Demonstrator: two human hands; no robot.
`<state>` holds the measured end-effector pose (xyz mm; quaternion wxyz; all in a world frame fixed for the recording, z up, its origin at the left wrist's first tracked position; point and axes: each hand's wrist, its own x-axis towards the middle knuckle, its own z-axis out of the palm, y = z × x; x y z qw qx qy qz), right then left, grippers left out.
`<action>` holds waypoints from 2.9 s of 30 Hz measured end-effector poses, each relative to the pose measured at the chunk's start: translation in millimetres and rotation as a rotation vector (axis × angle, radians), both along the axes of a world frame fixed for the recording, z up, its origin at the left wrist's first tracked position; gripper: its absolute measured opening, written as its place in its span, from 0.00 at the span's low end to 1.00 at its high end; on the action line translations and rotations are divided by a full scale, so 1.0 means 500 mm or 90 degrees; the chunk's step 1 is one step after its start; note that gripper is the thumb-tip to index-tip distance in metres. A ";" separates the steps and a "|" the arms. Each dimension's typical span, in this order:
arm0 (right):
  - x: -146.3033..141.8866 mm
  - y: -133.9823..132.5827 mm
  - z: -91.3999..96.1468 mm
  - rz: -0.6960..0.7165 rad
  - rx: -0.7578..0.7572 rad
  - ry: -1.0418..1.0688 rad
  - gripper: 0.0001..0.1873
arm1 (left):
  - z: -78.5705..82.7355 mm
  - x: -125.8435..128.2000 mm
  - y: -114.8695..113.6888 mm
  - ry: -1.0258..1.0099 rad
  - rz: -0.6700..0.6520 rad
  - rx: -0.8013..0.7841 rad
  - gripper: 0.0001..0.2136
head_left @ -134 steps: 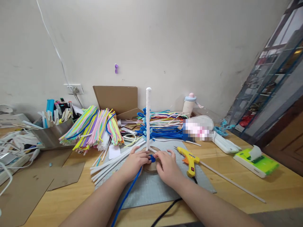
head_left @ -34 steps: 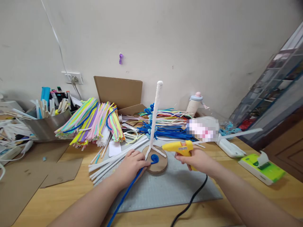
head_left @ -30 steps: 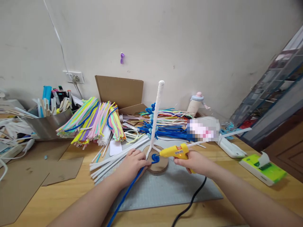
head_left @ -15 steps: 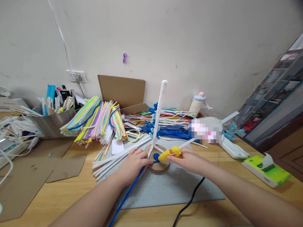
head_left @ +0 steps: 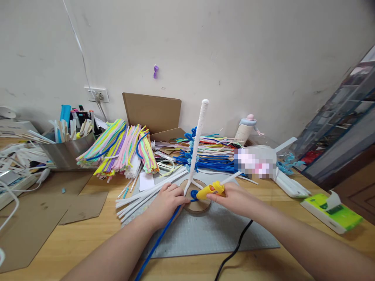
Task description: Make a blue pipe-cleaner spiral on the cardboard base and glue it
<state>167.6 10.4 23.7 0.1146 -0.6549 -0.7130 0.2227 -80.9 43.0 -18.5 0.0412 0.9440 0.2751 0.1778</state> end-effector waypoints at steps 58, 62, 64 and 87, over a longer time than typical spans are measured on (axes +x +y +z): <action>-0.034 0.045 0.021 0.025 0.035 -0.088 0.23 | 0.007 0.000 -0.003 -0.005 0.001 -0.028 0.11; -0.035 0.044 0.022 0.022 0.041 -0.102 0.24 | 0.006 -0.001 -0.002 -0.007 0.005 -0.030 0.11; -0.035 0.043 0.022 0.017 0.042 -0.109 0.24 | 0.006 -0.001 -0.002 -0.004 0.005 -0.032 0.11; -0.009 0.028 0.032 -0.036 0.026 -0.150 0.27 | 0.002 0.000 0.000 0.000 0.007 -0.031 0.11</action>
